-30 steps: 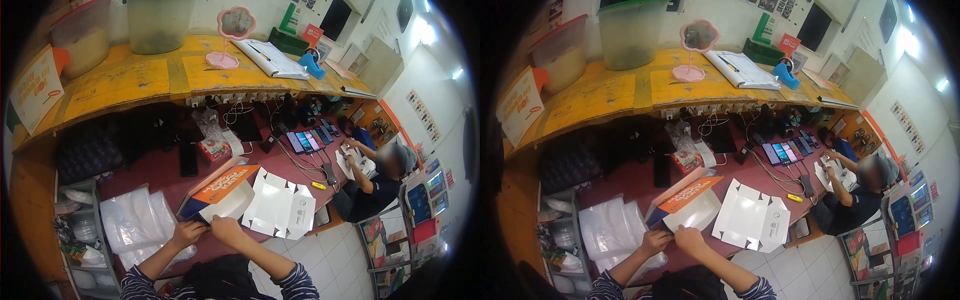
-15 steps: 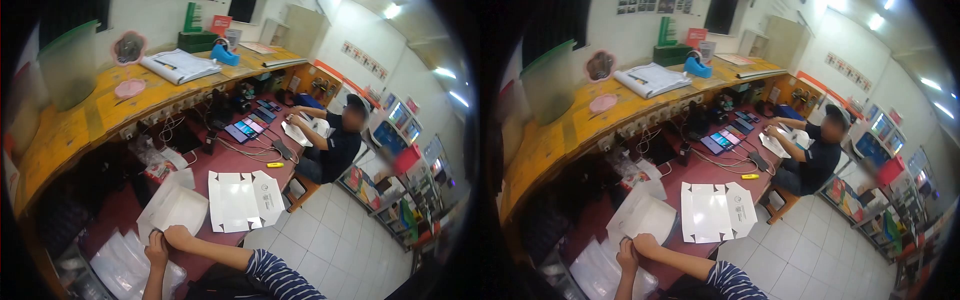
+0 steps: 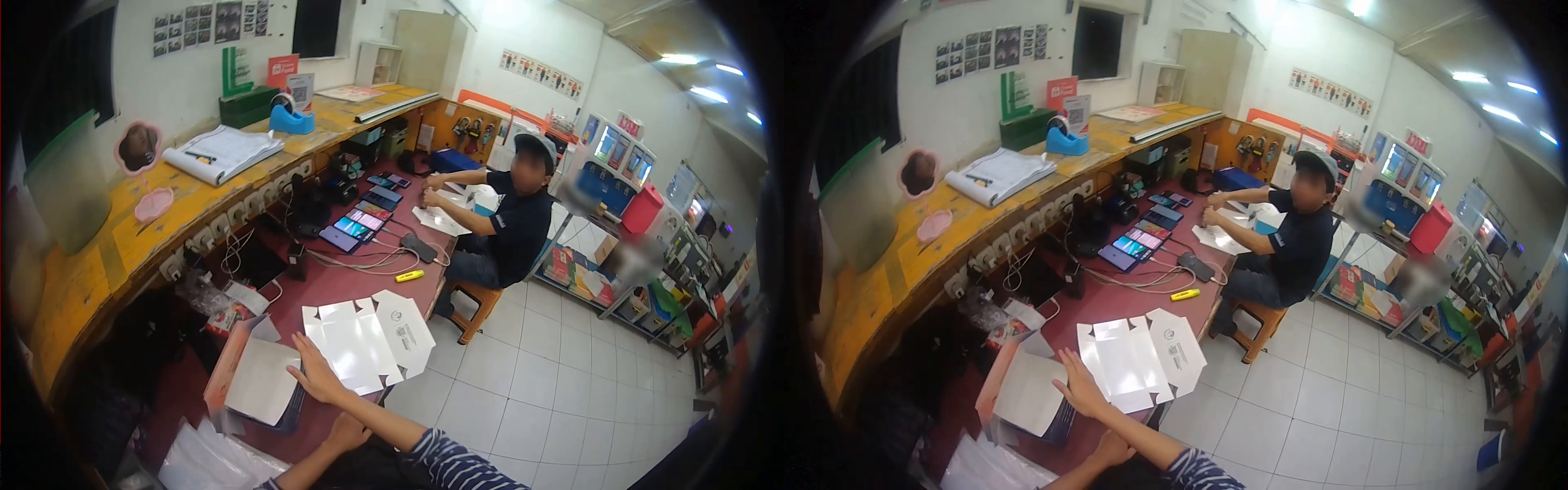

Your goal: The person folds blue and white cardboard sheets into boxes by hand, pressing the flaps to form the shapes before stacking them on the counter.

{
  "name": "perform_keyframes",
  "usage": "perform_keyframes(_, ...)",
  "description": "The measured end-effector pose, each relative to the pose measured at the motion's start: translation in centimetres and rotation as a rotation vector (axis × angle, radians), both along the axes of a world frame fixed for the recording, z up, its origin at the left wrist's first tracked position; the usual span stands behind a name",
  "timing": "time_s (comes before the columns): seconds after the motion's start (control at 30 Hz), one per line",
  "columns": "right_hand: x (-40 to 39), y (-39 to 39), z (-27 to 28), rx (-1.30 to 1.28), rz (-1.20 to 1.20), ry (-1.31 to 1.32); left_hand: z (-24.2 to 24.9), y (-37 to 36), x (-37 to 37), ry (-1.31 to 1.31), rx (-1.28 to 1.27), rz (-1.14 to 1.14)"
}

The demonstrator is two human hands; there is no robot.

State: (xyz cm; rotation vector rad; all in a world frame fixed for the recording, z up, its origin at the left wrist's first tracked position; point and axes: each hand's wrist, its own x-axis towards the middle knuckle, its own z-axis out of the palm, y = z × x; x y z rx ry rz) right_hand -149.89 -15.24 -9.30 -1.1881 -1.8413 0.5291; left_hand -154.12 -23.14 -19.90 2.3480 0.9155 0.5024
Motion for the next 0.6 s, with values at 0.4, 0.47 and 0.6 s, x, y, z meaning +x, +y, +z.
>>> perform_keyframes(0.4,12.1,-17.9,-9.8,-0.618,-0.55,0.641,-0.2,9.5,3.0,0.293,0.106,0.054)
perform_keyframes(0.47,12.2,-19.4,-11.0,-0.71,-0.617,0.869,0.4,10.2,2.8,0.285,0.078,0.044)
perform_keyframes(0.6,12.1,-20.2,-10.1,-0.746,-0.529,1.01,2.8,10.1,3.5,0.185,-0.036,0.203)
